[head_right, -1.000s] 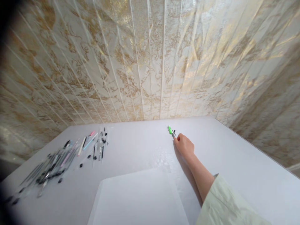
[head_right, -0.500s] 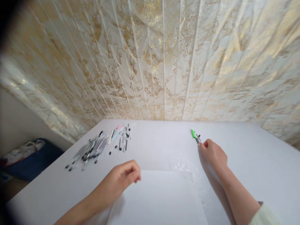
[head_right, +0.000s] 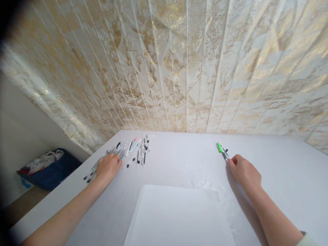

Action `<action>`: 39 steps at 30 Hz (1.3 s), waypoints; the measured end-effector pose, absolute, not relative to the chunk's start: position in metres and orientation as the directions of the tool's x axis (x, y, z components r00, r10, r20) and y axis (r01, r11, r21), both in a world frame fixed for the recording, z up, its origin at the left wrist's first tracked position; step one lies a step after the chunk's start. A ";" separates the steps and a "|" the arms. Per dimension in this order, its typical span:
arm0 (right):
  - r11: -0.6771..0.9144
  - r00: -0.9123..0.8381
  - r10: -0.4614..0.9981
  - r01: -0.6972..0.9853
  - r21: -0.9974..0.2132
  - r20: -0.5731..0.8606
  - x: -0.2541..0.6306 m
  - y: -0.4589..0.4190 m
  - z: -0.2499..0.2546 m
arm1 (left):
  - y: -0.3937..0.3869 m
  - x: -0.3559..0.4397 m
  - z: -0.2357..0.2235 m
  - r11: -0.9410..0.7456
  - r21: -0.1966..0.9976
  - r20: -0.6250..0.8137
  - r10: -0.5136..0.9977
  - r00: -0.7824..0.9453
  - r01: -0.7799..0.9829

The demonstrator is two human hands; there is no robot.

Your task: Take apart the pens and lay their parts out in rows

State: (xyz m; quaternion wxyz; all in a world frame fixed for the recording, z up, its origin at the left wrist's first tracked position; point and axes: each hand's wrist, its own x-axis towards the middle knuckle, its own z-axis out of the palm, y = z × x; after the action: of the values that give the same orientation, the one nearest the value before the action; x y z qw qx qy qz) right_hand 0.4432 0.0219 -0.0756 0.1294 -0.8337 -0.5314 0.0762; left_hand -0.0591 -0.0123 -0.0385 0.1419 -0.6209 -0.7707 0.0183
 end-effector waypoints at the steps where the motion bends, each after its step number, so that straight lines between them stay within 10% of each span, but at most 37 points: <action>1: -0.398 0.420 0.907 0.869 -0.294 0.014 0.443 0.022 -0.075 | -0.009 -0.058 -0.039 0.229 -0.224 0.179 0.965 -0.191 0.947; 10: -0.355 0.406 0.911 0.865 -0.354 0.076 0.446 0.022 -0.074 | 0.001 -0.059 -0.032 0.266 -0.166 0.173 0.956 -0.238 0.949; 15: -0.192 0.329 0.929 0.819 -0.541 0.169 0.419 0.017 -0.054 | -0.018 -0.007 -0.018 -0.013 0.201 0.350 0.935 -0.059 0.979; 19: 0.149 -0.090 0.989 0.456 -0.877 0.121 0.364 -0.003 -0.028 | -0.038 0.084 -0.020 -0.322 0.530 0.217 0.946 0.242 0.785; 26: 0.126 -0.138 0.985 0.129 -0.984 0.108 0.335 -0.015 -0.026 | -0.019 0.173 -0.028 -0.423 0.673 0.177 0.889 0.423 0.606; 39: 0.116 -0.132 0.985 0.013 -0.993 0.113 0.327 -0.010 -0.051 | -0.014 0.192 -0.061 0.046 0.989 -0.103 0.902 0.419 0.143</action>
State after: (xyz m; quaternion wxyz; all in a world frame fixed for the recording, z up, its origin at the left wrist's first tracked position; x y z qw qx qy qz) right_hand 0.3271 -0.0098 -0.0514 0.4887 -0.4417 -0.5650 0.4969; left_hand 0.1921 -0.0144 -0.0608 -0.5823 -0.6087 -0.4291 -0.3259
